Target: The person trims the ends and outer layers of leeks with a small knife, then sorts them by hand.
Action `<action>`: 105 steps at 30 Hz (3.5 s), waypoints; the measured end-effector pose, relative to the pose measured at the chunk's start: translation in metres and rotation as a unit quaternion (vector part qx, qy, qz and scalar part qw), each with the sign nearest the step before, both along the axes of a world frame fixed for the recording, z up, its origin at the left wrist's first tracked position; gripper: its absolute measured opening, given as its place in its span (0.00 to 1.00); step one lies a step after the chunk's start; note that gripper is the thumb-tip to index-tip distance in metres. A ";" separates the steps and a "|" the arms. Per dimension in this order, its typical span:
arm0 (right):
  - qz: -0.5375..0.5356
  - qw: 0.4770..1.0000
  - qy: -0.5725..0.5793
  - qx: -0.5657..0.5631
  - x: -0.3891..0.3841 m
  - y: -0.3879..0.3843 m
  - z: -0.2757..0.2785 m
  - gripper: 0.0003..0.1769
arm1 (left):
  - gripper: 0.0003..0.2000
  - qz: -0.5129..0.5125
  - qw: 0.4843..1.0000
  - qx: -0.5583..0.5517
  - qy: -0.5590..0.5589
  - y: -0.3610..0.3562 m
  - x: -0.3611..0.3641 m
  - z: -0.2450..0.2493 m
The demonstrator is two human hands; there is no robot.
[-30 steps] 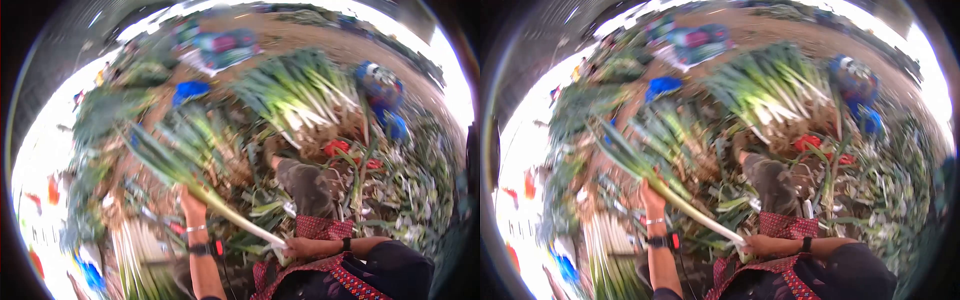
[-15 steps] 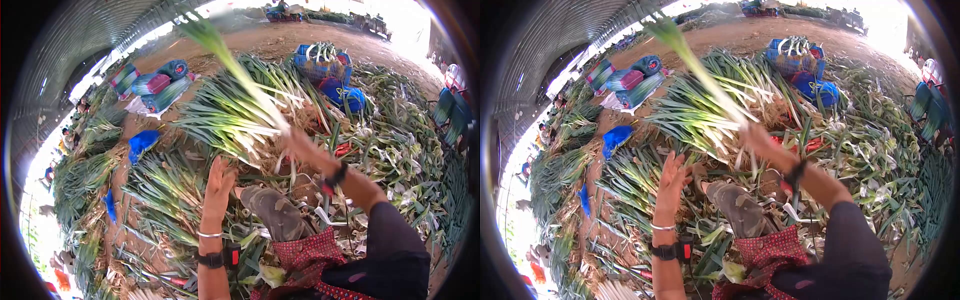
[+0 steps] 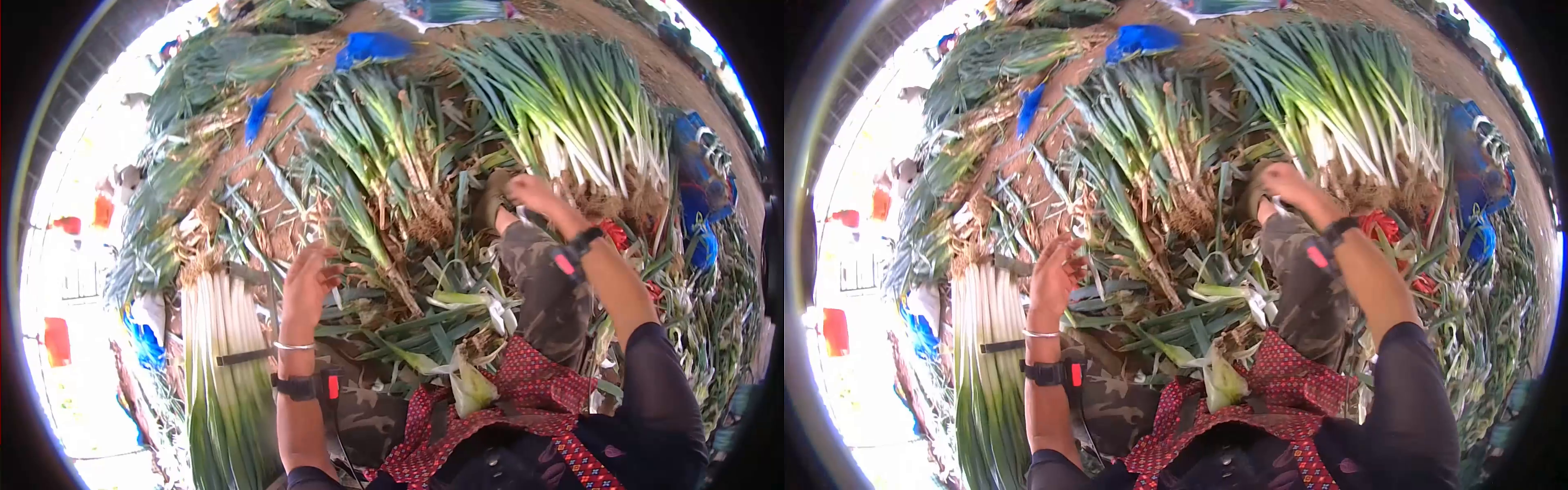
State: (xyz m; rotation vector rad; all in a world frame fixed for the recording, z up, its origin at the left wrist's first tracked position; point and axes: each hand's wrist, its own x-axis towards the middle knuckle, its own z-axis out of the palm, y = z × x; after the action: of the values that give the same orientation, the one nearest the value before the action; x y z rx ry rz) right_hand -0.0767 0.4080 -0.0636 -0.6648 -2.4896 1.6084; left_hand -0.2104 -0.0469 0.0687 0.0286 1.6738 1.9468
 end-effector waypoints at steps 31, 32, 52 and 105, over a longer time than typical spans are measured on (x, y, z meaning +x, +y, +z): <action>0.098 0.669 -0.198 -0.709 0.079 -0.276 0.049 0.12 | 0.16 0.128 0.983 -0.007 -0.132 -0.080 0.020 -0.136; 0.112 0.629 -0.222 -0.737 0.109 -0.272 0.047 0.14 | 0.17 0.156 0.968 0.064 -0.185 -0.065 0.027 -0.149; 0.019 0.989 -0.141 -0.028 -0.007 -0.365 -0.032 0.27 | 0.21 0.165 0.905 0.278 -0.277 -0.026 0.094 -0.239; 0.020 1.000 -0.007 -0.013 -0.008 -0.375 -0.027 0.26 | 0.12 0.191 0.900 0.315 -0.235 -0.024 0.079 -0.214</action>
State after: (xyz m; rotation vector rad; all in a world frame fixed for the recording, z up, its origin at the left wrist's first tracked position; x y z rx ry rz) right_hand -0.0851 0.0326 -0.0908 -0.6354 -2.5105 1.6589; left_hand -0.1311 -0.0710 -0.1455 -0.5180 0.7303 2.4589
